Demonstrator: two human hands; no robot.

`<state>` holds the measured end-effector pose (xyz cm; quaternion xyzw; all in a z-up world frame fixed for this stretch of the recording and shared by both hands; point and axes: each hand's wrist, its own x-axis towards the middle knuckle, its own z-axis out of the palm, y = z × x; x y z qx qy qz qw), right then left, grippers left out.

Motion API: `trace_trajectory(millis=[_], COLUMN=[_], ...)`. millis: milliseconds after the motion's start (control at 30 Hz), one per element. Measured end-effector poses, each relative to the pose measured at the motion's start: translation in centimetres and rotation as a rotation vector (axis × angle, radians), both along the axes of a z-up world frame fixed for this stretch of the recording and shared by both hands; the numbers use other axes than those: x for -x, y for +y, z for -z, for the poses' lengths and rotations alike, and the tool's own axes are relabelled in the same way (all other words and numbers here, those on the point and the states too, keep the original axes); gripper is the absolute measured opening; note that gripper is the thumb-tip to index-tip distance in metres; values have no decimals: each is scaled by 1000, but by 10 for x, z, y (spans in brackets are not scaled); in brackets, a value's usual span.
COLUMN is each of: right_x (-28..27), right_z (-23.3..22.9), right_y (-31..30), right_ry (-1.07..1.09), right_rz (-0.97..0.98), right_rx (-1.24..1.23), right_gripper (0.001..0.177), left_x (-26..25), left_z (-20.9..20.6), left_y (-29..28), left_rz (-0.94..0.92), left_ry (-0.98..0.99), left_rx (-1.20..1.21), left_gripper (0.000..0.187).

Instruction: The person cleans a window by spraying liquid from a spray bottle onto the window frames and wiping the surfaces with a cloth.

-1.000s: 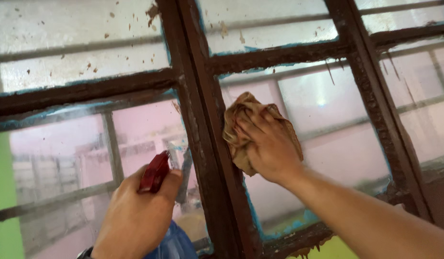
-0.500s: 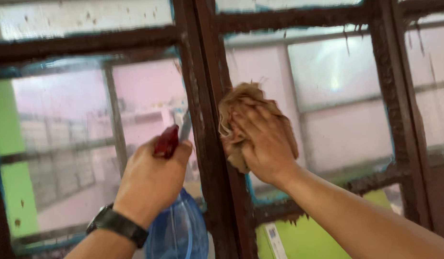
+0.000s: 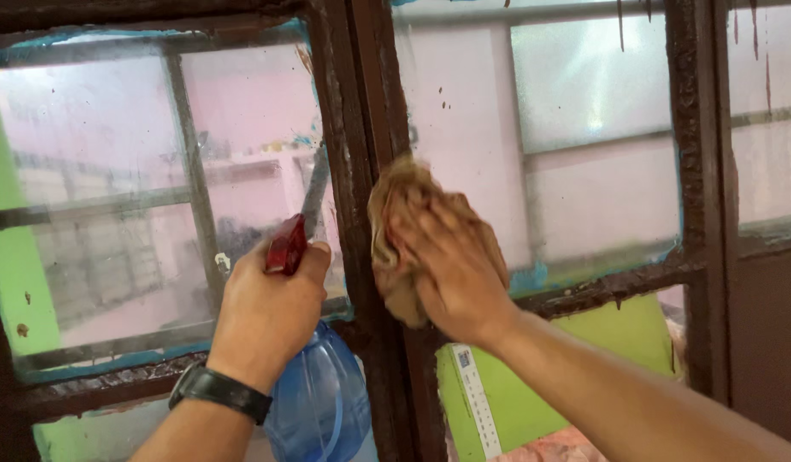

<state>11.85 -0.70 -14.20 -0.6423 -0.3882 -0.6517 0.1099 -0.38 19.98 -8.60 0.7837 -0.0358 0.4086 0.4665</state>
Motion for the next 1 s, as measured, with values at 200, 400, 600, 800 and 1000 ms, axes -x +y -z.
trace_trajectory(millis=[200,400,600,800,1000], right_x=[13,9,28,10,-15], right_z=[10,27,9,48,26], right_y=[-26,-3,-28,-33,-109], right_ry=[305,82,416,-63,227], right_rz=[286,134,379,125,131], right_rx=[107,-113,39,84,-12], right_gripper=[57,61,50,52,47], left_x=[-4,-5,7,2,5], left_z=[25,59,78,95,93], left_y=[3,-1,-16,-35,-59], left_rz=[59,35,196,127,64], left_ry=[38,-166,-77,-140,-96], left_rx=[128,34,228,108,117], left_gripper=[33,31,29,32,31])
